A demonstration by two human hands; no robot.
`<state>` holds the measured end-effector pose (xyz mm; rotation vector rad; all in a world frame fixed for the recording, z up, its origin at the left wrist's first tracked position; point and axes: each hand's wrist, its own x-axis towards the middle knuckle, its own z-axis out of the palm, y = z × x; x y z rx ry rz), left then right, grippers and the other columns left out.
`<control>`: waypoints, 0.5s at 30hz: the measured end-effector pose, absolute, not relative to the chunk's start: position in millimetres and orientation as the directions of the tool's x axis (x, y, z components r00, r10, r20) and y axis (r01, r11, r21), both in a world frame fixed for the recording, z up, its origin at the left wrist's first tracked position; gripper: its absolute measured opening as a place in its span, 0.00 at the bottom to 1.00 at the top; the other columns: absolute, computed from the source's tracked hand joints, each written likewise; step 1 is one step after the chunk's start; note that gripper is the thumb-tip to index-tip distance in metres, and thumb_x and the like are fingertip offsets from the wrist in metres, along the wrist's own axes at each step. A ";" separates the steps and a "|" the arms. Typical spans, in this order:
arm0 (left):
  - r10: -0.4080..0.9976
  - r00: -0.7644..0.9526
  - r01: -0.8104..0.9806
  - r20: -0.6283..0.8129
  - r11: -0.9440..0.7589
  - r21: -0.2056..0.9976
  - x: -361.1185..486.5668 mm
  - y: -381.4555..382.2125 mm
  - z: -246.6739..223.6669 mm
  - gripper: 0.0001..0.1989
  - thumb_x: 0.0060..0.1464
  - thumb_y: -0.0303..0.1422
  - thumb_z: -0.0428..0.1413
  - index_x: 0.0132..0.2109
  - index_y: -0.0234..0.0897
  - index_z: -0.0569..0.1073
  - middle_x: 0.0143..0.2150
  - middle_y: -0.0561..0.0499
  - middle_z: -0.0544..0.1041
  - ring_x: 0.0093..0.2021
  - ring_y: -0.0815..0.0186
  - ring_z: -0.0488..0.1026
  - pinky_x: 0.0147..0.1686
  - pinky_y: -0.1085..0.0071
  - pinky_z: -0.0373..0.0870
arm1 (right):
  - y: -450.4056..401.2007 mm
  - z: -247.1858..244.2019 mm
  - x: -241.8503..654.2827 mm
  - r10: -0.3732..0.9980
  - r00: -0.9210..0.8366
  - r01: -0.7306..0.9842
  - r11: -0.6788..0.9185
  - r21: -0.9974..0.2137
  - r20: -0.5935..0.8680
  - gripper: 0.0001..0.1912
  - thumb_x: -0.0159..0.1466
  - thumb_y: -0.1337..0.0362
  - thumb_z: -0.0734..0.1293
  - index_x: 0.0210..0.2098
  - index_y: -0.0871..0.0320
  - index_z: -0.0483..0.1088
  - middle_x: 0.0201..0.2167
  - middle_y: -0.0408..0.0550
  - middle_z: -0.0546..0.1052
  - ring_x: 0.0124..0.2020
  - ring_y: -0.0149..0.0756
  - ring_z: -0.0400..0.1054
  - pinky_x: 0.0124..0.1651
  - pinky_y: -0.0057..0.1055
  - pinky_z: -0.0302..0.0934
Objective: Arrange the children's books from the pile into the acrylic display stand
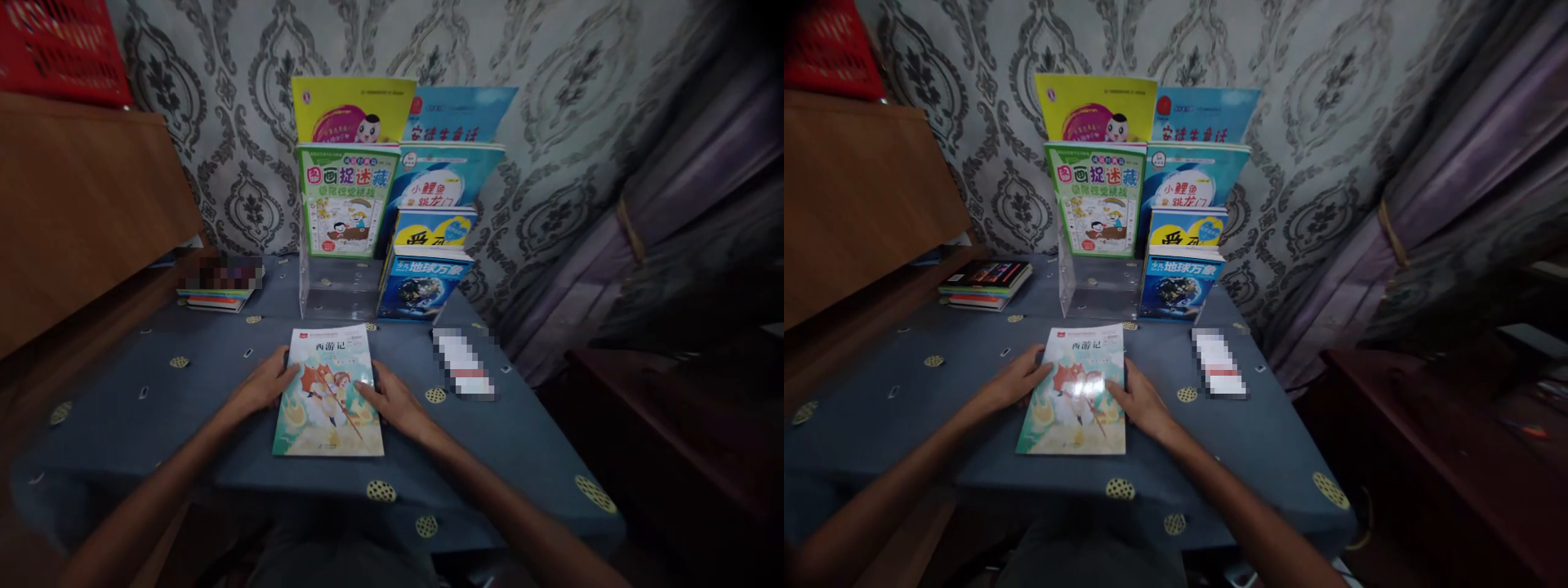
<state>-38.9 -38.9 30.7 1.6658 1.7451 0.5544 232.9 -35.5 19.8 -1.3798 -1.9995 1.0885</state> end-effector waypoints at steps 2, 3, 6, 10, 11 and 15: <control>0.992 0.042 0.877 -0.117 0.020 0.480 -41.5 -41.4 37.5 0.22 0.62 0.42 0.48 0.57 0.33 0.68 0.33 0.44 0.80 0.30 0.56 0.77 0.31 0.65 0.70 | -35.5 30.5 237.3 0.939 -0.339 0.742 0.235 -0.628 -0.049 0.26 0.67 0.58 0.64 0.61 0.61 0.63 0.32 0.50 0.81 0.32 0.44 0.77 0.31 0.32 0.66; 0.996 0.044 0.924 -0.075 -0.012 0.383 -41.8 -42.3 39.4 0.21 0.62 0.40 0.48 0.56 0.33 0.70 0.35 0.43 0.80 0.35 0.54 0.78 0.35 0.63 0.71 | -35.6 35.5 238.4 0.949 -0.312 0.818 0.248 -0.519 -0.038 0.26 0.67 0.58 0.64 0.62 0.62 0.64 0.32 0.52 0.81 0.34 0.47 0.77 0.33 0.33 0.65; 0.994 0.068 0.969 0.083 -0.085 0.232 -38.3 -41.6 36.7 0.17 0.64 0.37 0.47 0.54 0.36 0.72 0.43 0.40 0.80 0.46 0.52 0.77 0.44 0.60 0.71 | -35.1 46.5 233.0 0.957 -0.291 0.904 0.277 -0.325 0.008 0.22 0.70 0.59 0.60 0.60 0.61 0.67 0.33 0.54 0.82 0.37 0.49 0.78 0.37 0.35 0.65; 0.934 0.182 0.942 0.307 -0.256 0.219 -29.0 -29.9 17.3 0.18 0.64 0.33 0.44 0.57 0.34 0.69 0.52 0.39 0.75 0.54 0.54 0.72 0.55 0.56 0.69 | -26.9 45.6 198.6 0.858 -0.492 0.779 0.510 -0.364 0.149 0.17 0.71 0.66 0.58 0.56 0.58 0.71 0.47 0.56 0.81 0.49 0.44 0.76 0.50 0.35 0.66; 0.921 0.202 0.929 0.334 -0.288 0.232 -27.7 -25.9 11.2 0.19 0.64 0.32 0.44 0.58 0.33 0.68 0.54 0.38 0.75 0.56 0.54 0.71 0.57 0.54 0.68 | -23.1 42.8 186.8 0.807 -0.562 0.720 0.586 -0.372 0.183 0.17 0.70 0.67 0.59 0.56 0.59 0.70 0.52 0.57 0.79 0.54 0.43 0.73 0.55 0.36 0.65; 0.893 0.257 0.870 0.370 -0.380 0.314 -30.6 -13.7 -10.6 0.23 0.61 0.27 0.42 0.62 0.32 0.63 0.60 0.35 0.72 0.62 0.53 0.68 0.60 0.51 0.67 | -5.3 28.5 145.6 0.666 -0.720 0.574 0.730 -0.372 0.194 0.25 0.65 0.73 0.63 0.62 0.67 0.64 0.65 0.65 0.66 0.68 0.45 0.58 0.69 0.43 0.52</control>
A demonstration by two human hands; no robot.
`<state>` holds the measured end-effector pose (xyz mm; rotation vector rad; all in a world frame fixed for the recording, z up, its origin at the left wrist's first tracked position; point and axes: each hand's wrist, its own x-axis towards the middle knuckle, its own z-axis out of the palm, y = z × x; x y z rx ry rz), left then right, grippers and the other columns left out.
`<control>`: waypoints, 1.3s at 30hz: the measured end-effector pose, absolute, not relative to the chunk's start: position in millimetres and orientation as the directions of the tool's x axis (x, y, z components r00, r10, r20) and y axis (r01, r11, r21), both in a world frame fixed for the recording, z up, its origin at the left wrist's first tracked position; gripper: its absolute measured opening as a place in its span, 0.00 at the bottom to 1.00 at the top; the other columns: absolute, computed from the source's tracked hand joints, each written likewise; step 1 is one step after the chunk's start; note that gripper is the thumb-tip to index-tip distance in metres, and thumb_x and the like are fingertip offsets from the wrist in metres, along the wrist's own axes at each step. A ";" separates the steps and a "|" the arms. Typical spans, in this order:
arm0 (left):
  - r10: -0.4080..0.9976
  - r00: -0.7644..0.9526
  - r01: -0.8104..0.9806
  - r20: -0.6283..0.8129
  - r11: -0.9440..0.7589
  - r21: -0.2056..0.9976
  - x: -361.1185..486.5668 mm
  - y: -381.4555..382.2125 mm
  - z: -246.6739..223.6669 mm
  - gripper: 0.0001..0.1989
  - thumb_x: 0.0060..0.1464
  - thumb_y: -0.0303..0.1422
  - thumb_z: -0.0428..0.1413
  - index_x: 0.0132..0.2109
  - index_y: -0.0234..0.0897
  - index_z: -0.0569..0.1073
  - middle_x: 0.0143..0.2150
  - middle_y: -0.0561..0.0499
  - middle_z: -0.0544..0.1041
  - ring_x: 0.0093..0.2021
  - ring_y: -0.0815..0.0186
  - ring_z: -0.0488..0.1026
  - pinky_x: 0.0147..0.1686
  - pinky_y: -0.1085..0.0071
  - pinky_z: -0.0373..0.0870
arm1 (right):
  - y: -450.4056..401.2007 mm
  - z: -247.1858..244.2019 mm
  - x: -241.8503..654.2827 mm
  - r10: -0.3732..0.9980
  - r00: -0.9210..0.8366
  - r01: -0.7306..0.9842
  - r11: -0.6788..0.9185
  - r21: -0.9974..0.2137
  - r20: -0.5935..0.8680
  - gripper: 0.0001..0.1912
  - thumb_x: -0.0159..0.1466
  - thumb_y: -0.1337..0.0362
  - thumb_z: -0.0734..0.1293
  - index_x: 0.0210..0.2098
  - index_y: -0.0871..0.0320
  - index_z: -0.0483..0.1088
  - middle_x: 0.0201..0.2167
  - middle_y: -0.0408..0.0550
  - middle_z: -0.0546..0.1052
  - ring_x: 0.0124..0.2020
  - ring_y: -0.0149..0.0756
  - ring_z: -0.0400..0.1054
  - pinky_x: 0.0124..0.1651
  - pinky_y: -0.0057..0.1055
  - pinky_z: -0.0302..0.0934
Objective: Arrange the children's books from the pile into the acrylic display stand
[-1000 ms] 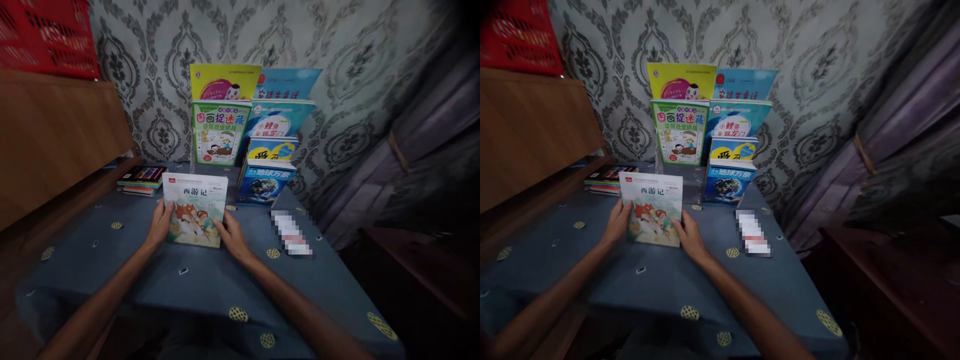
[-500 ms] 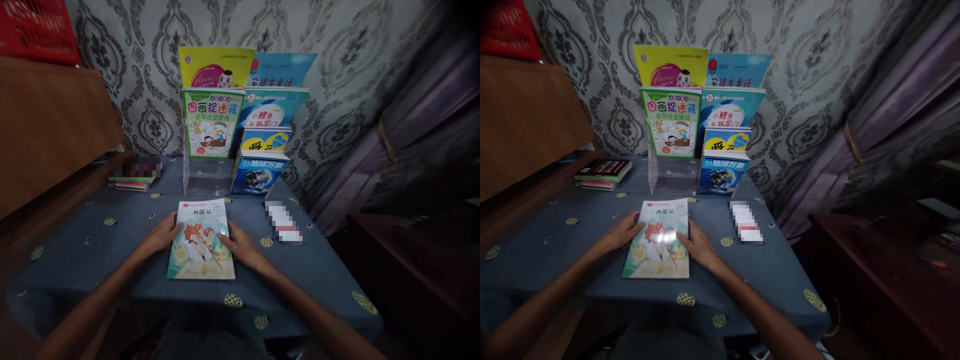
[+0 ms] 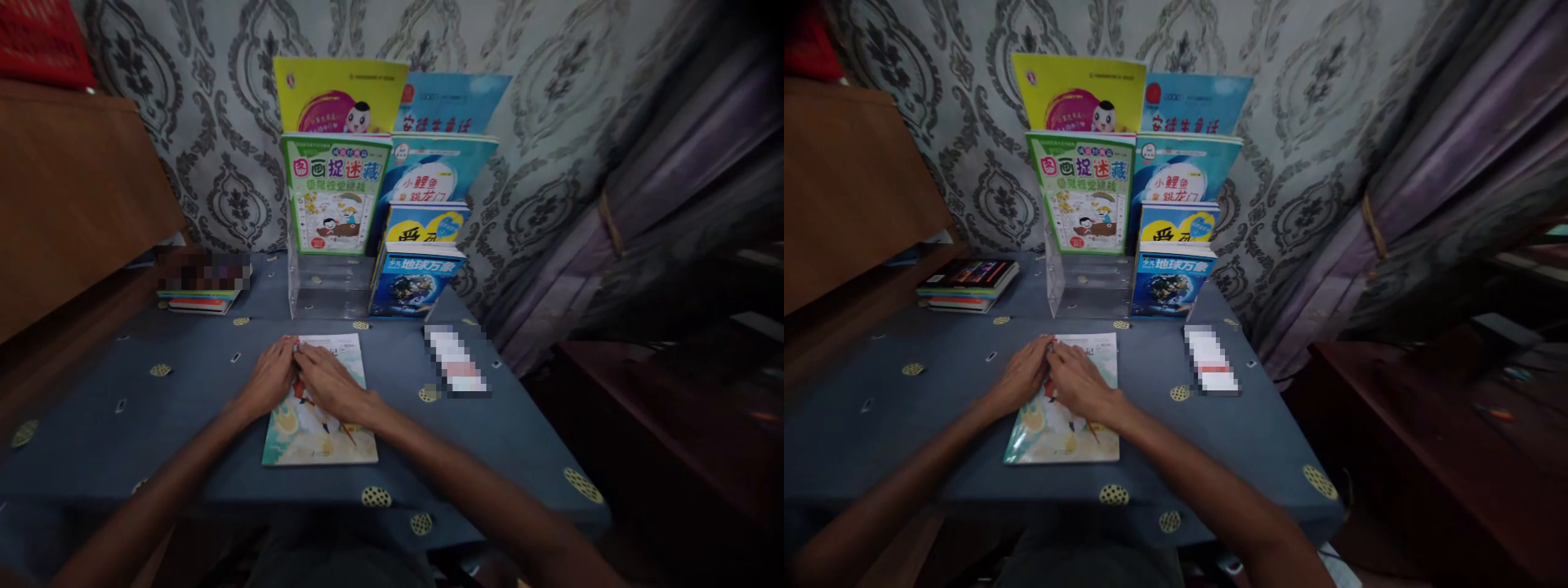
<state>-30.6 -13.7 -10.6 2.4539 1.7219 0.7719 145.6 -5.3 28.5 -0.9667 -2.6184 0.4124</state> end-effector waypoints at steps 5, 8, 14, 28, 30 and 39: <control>0.874 0.269 0.874 0.404 -0.398 0.279 -38.6 -9.5 -25.2 0.23 0.64 0.32 0.40 0.63 0.32 0.62 0.61 0.34 0.72 0.62 0.52 0.70 0.59 0.50 0.68 | 9.2 20.0 139.8 0.679 -0.725 0.603 0.706 -0.371 0.114 0.25 0.72 0.64 0.60 0.65 0.70 0.59 0.68 0.67 0.61 0.72 0.44 0.50 0.73 0.47 0.45; 0.881 0.275 0.901 0.385 -0.376 0.215 -40.2 -7.3 -29.5 0.24 0.65 0.35 0.39 0.63 0.30 0.63 0.61 0.33 0.72 0.62 0.50 0.70 0.58 0.50 0.69 | 13.5 19.9 157.3 0.736 -0.670 0.662 0.652 -0.370 0.100 0.30 0.72 0.57 0.60 0.66 0.70 0.57 0.70 0.65 0.58 0.73 0.45 0.47 0.74 0.46 0.43; 0.894 0.289 0.918 0.343 -0.360 0.166 -40.2 -5.2 -27.4 0.26 0.66 0.38 0.38 0.63 0.32 0.64 0.61 0.36 0.74 0.61 0.51 0.72 0.58 0.53 0.70 | 18.2 21.4 206.5 0.838 -0.543 0.754 0.514 -0.410 0.051 0.33 0.72 0.55 0.61 0.67 0.73 0.56 0.70 0.66 0.56 0.74 0.47 0.45 0.74 0.48 0.42; 0.820 0.503 0.863 0.275 -0.496 -0.100 -30.1 5.2 -14.7 0.25 0.64 0.36 0.38 0.57 0.33 0.73 0.61 0.35 0.74 0.60 0.45 0.71 0.53 0.45 0.70 | 18.8 8.1 242.4 0.827 -0.553 0.708 0.528 -0.469 0.096 0.32 0.73 0.55 0.58 0.68 0.72 0.52 0.71 0.67 0.53 0.73 0.47 0.45 0.73 0.49 0.43; 0.767 0.568 0.819 0.299 -0.563 -0.111 -22.6 10.5 -20.8 0.25 0.64 0.37 0.39 0.58 0.32 0.72 0.61 0.35 0.73 0.62 0.45 0.70 0.56 0.44 0.68 | 19.3 6.3 243.0 0.824 -0.555 0.703 0.536 -0.467 0.112 0.32 0.73 0.55 0.58 0.68 0.72 0.52 0.71 0.67 0.53 0.73 0.46 0.45 0.73 0.49 0.44; 0.704 0.581 0.778 0.408 -0.628 -0.025 7.3 24.9 -33.0 0.31 0.64 0.38 0.44 0.72 0.44 0.52 0.63 0.41 0.73 0.58 0.49 0.74 0.59 0.48 0.67 | 21.8 7.1 246.3 0.818 -0.562 0.692 0.548 -0.469 0.126 0.34 0.71 0.56 0.61 0.67 0.74 0.53 0.70 0.69 0.55 0.73 0.50 0.47 0.72 0.50 0.46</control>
